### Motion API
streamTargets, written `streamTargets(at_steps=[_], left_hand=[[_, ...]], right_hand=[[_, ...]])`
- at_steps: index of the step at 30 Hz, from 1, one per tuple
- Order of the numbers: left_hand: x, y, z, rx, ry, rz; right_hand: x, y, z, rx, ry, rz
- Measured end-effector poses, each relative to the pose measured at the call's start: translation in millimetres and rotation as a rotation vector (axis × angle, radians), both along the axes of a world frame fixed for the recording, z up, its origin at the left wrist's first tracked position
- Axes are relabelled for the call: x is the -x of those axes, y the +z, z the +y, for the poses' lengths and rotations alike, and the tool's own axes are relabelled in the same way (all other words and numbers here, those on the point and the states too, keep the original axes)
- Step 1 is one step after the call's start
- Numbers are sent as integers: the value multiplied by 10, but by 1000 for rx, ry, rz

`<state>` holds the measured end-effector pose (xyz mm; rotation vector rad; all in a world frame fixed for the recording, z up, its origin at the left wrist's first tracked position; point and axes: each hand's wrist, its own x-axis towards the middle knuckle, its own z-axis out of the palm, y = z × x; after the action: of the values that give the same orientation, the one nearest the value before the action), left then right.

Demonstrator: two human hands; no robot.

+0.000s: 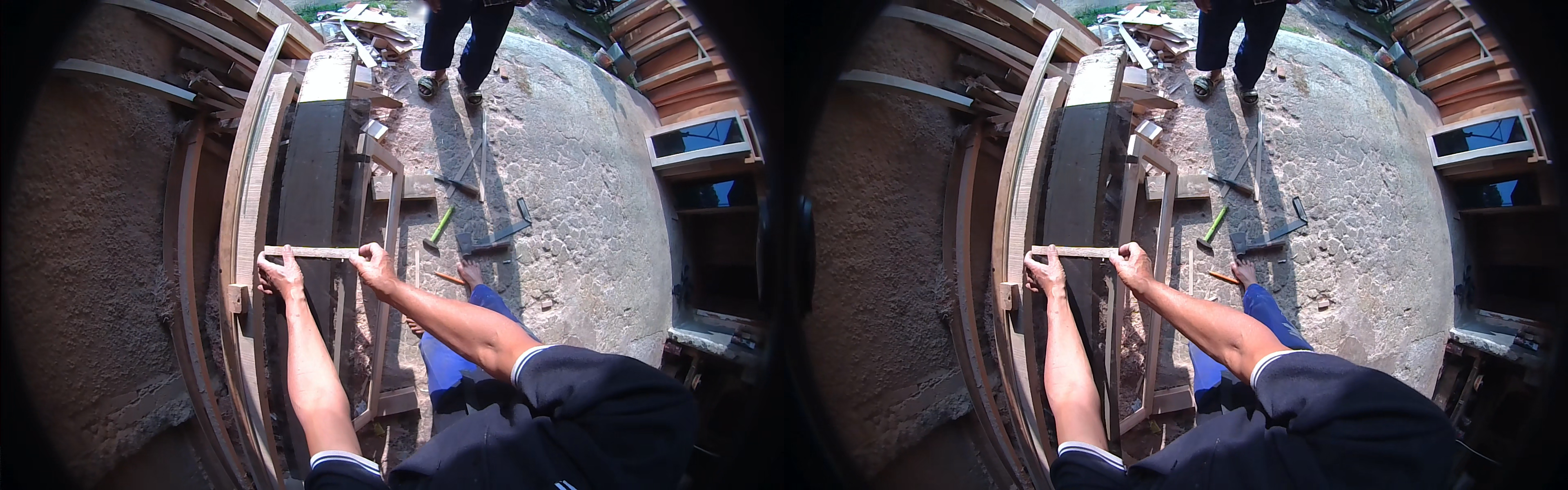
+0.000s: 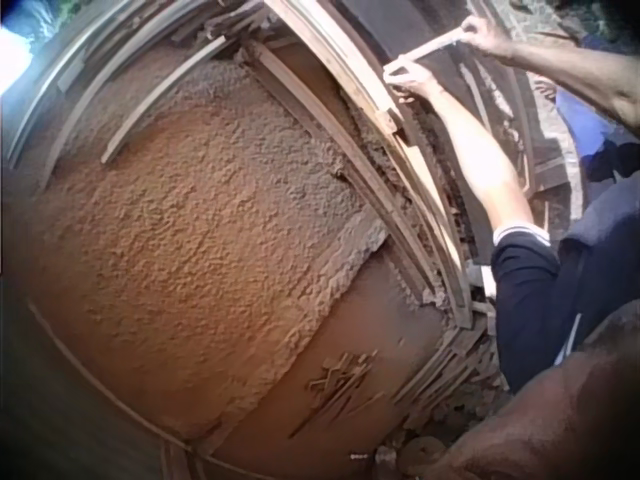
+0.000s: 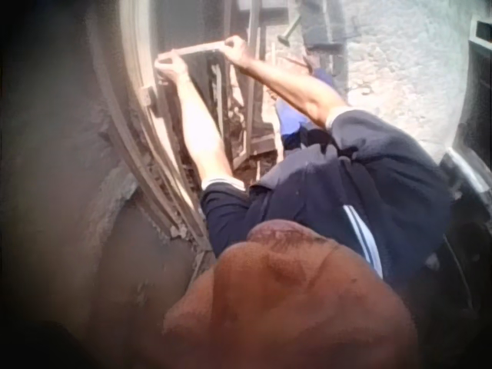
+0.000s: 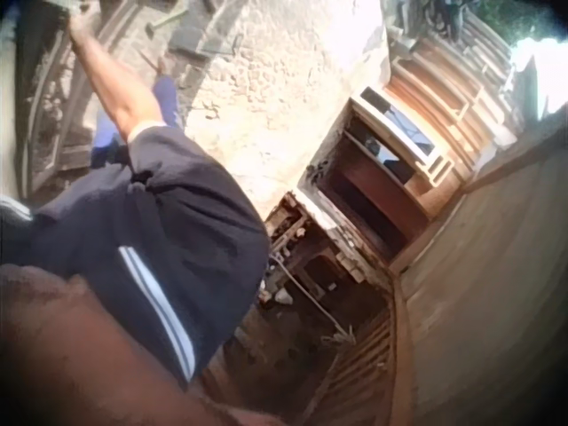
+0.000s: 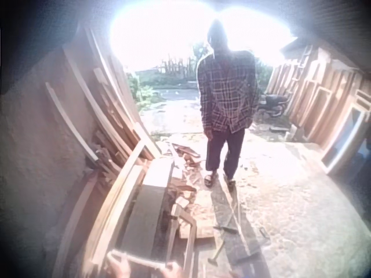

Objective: The person assembles a curved wooden frame by hand, using a hammer to tap pieces into place. They measure and mark the wood with a pencil and ruler, then fit small wooden strips into the frame structure.

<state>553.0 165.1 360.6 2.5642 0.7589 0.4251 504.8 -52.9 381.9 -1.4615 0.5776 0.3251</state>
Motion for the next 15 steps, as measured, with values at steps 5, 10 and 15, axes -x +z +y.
streamTargets(at_steps=[5,10,15], left_hand=[[-6,32,-29,3,12,-11],[20,96,-61,184,28,-59],[86,188,-67,150,-5,28]], right_hand=[[-34,22,-5,82,-31,-3],[-90,70,-52,4,-49,126],[-335,284,-579,-442,-296,-6]])
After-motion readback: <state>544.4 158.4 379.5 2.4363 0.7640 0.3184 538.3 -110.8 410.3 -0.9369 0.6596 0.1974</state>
